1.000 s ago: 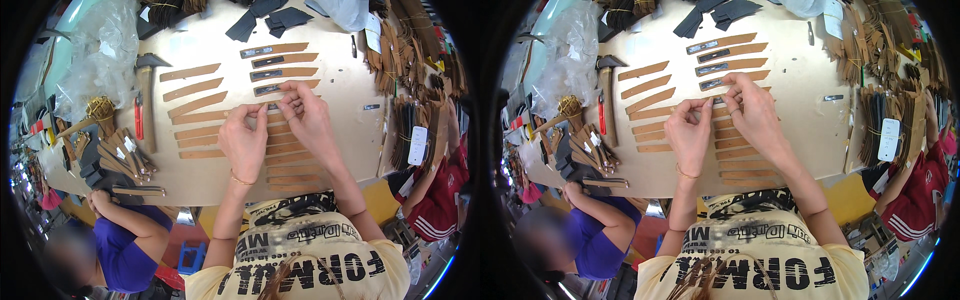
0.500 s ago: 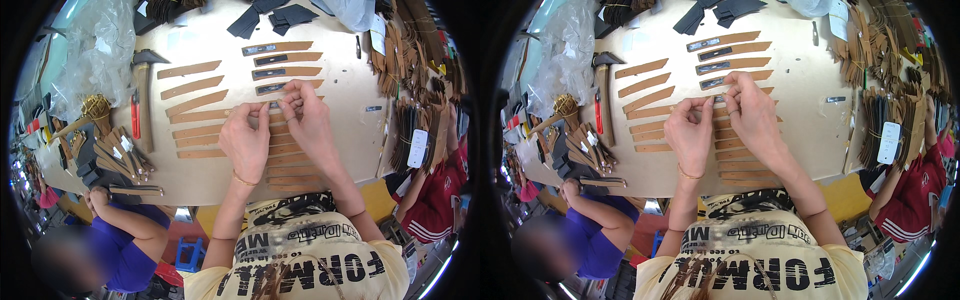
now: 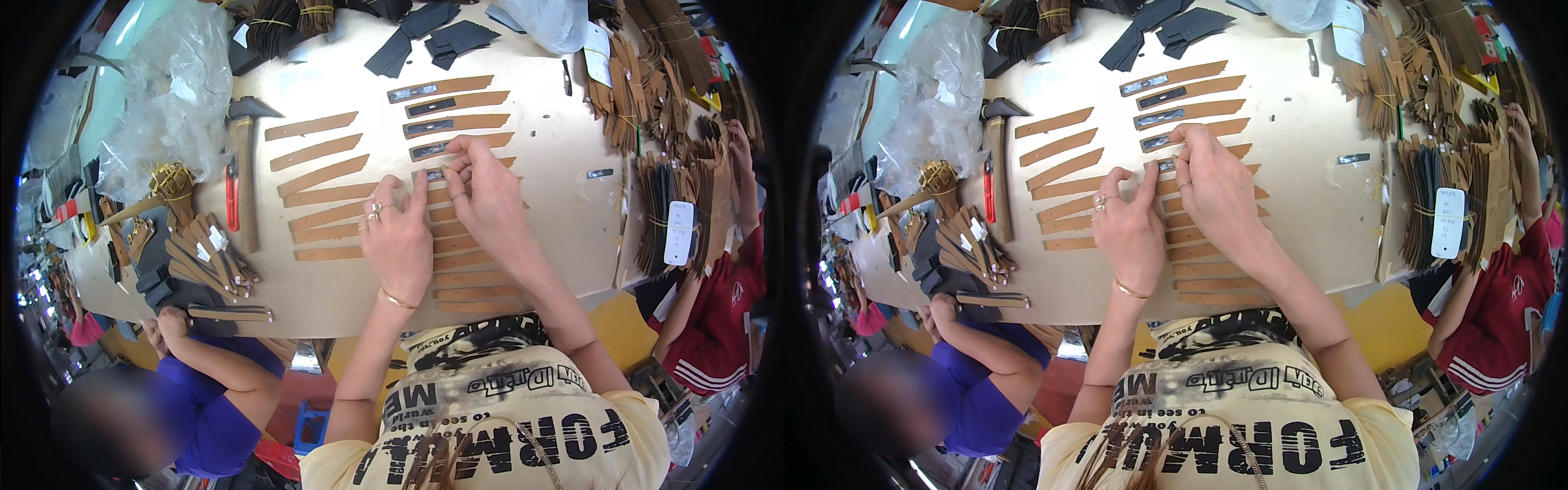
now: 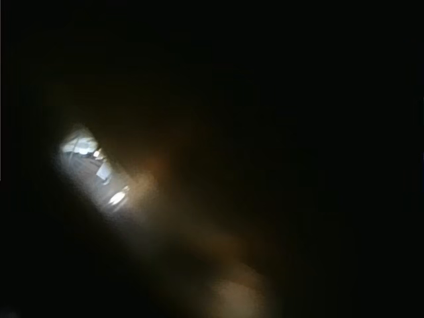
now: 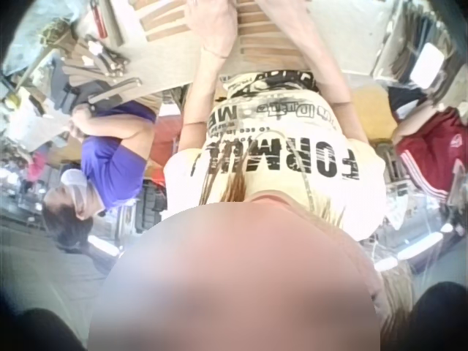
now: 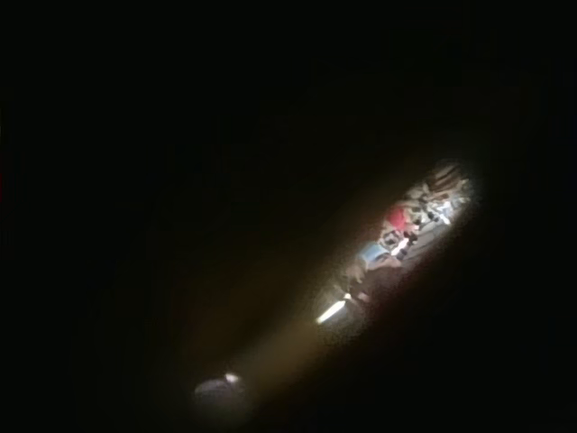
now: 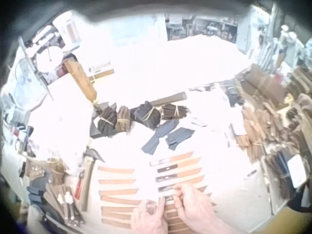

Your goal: The person arranges light brown leather strips on a worktable, then places small black rectangular pieces onto the strips. The person handles the strips and black pieces by hand, aligning them in rows on the table.

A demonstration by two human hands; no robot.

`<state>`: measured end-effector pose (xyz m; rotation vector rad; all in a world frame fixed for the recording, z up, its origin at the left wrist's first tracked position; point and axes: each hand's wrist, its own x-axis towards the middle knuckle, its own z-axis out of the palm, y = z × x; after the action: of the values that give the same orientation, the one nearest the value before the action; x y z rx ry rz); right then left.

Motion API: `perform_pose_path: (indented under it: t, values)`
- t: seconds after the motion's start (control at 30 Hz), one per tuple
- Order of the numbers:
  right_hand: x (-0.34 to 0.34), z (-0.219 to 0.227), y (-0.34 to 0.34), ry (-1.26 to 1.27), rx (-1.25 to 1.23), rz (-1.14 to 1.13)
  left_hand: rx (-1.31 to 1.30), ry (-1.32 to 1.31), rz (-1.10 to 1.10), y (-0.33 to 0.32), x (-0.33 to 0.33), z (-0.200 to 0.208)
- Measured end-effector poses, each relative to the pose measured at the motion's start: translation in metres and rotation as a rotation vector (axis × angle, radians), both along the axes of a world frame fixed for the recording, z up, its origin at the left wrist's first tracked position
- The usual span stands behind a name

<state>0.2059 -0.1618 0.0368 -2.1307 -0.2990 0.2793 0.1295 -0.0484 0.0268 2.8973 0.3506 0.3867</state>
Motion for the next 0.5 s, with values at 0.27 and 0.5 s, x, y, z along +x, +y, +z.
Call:
perform_pose_path:
  t: [0.27,0.5]
  values:
    - [-0.022,-0.015,-0.018,-0.58,-0.548,0.175,0.079,0.054,-0.013,-0.003,-0.003,-0.002]
    - [-0.026,-0.016,-0.038,-0.528,-0.645,0.11,0.043,0.087,-0.017,-0.001,-0.003,0.002]
